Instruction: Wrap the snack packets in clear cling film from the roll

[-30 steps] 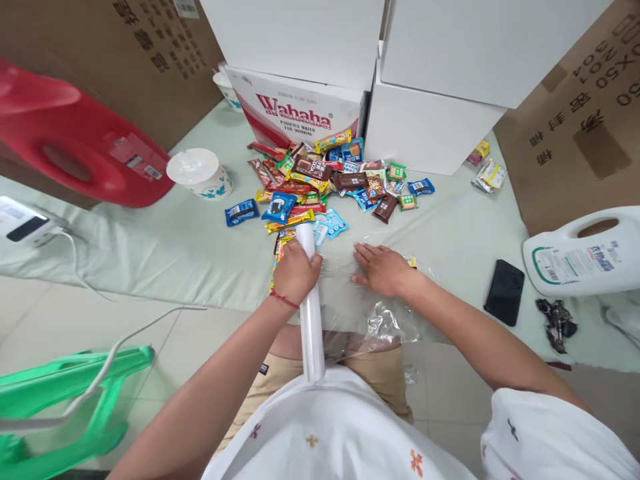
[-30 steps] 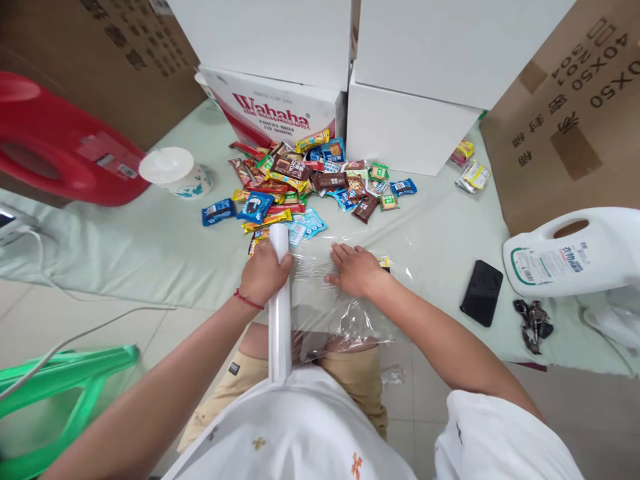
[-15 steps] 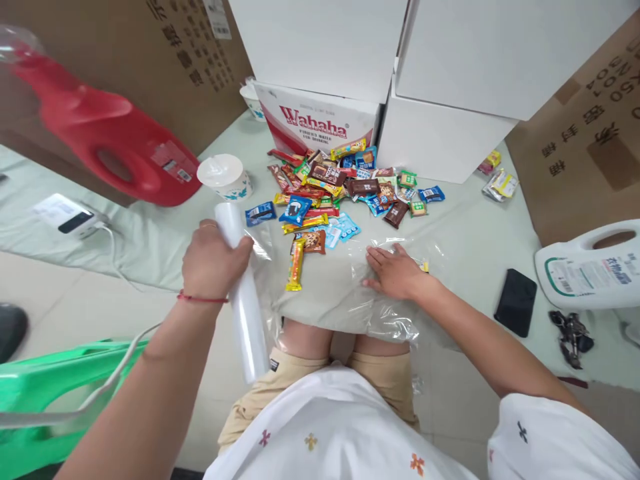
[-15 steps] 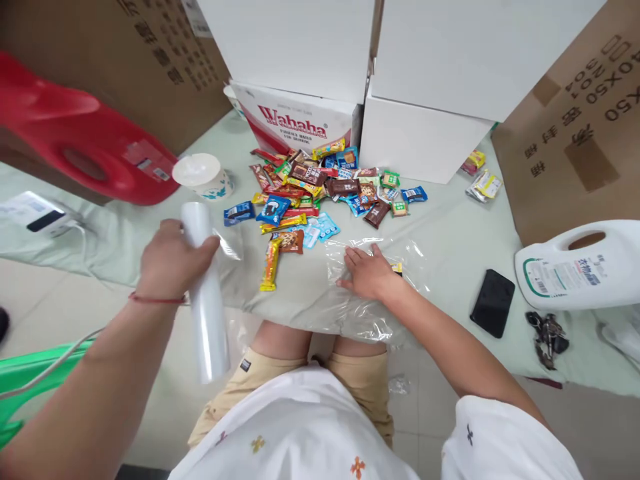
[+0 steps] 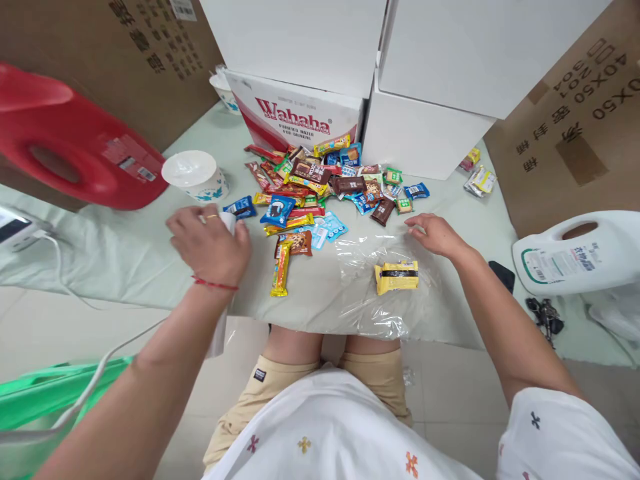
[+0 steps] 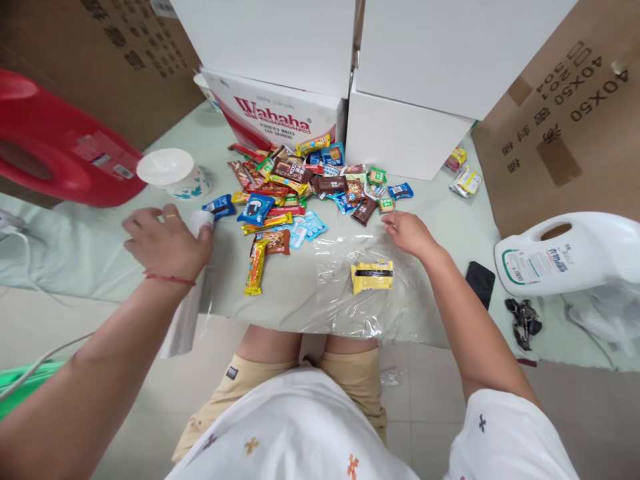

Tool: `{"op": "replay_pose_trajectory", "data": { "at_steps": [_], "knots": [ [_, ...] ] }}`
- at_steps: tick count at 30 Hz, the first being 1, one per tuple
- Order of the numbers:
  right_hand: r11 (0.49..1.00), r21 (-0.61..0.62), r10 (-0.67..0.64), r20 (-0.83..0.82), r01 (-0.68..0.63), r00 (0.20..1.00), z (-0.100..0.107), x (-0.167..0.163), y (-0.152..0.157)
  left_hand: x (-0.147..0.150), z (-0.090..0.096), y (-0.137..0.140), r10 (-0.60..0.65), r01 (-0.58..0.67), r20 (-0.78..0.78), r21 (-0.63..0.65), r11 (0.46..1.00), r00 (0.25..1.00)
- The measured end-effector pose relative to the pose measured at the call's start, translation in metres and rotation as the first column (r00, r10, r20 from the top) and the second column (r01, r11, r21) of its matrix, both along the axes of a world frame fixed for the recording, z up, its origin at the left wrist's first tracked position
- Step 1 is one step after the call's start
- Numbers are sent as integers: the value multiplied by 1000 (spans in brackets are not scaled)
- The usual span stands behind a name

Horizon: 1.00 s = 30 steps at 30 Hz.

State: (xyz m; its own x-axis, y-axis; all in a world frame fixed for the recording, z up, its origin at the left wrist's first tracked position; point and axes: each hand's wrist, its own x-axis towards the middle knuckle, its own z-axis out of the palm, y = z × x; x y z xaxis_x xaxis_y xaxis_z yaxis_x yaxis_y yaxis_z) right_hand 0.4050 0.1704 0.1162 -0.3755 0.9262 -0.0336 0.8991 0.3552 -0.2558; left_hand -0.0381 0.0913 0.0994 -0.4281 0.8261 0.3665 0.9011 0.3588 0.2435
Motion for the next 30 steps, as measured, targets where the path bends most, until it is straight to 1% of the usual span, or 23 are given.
{"op": "replay_pose_trajectory", "data": {
  "at_steps": [1,2,3,4,5,6,7,8,9,11,13,16,18,20,21,23,25,26,28,30],
  "knots": [
    [1000,-25,4,10,-4,1000,-9,10,4,14,0,0,-97,95,11,111,989,995],
    [999,-45,15,11,-15,1000,-19,17,7,33,0,0,-241,232,24,188,954,970],
    [998,-62,26,7,-26,1000,-29,21,8,55,-2,3,-426,409,51,198,891,903],
    [996,-80,30,1,-30,1000,-37,23,10,79,-5,7,-577,559,100,160,813,811],
    [995,-100,25,-2,-25,1000,-44,23,11,105,-9,12,-686,677,158,110,727,711],
    [992,-124,17,-3,-17,1000,-49,23,12,129,-15,20,-746,757,224,52,652,627],
    [988,-151,12,-7,-13,1000,-52,22,14,152,-20,29,-769,805,285,-11,594,572],
    [984,-179,13,-19,-17,1000,-53,22,16,172,-26,39,-774,831,326,-73,552,543],
    [979,-203,22,-38,-29,999,-52,22,18,188,-31,49,-774,841,338,-135,524,536],
    [972,-222,57,-90,-76,994,-48,24,20,207,-36,68,-783,845,322,-253,471,533],
    [973,-187,109,-153,-137,982,-40,28,20,212,-34,82,-800,844,310,-350,406,514],
    [966,-128,186,-262,-225,947,-27,32,10,203,-17,89,-809,852,351,-419,314,471],
    [960,-126,208,-287,-252,935,-17,33,-3,195,-3,82,-832,868,349,-412,277,432],
    [961,-114,221,-236,-253,946,-6,33,-19,188,10,68,-874,879,290,-400,260,390],
    [963,-94,231,-192,-252,954,-1,33,-28,186,15,59,-894,878,241,-398,265,379],
    [963,-39,260,-114,-265,959,7,33,-46,183,21,40,-920,868,127,-399,295,371],
    [956,19,294,-86,-293,952,12,32,-62,181,21,22,-937,870,19,-379,315,348],
    [950,44,312,-90,-310,946,12,33,-69,180,19,13,-947,882,-25,-357,307,320],
    [935,83,353,-112,-346,929,8,33,-82,178,11,-2,-966,917,-81,-302,260,247],
    [923,104,383,-130,-372,915,0,35,-94,177,1,-17,-978,944,-103,-257,204,183]
  ]
}}
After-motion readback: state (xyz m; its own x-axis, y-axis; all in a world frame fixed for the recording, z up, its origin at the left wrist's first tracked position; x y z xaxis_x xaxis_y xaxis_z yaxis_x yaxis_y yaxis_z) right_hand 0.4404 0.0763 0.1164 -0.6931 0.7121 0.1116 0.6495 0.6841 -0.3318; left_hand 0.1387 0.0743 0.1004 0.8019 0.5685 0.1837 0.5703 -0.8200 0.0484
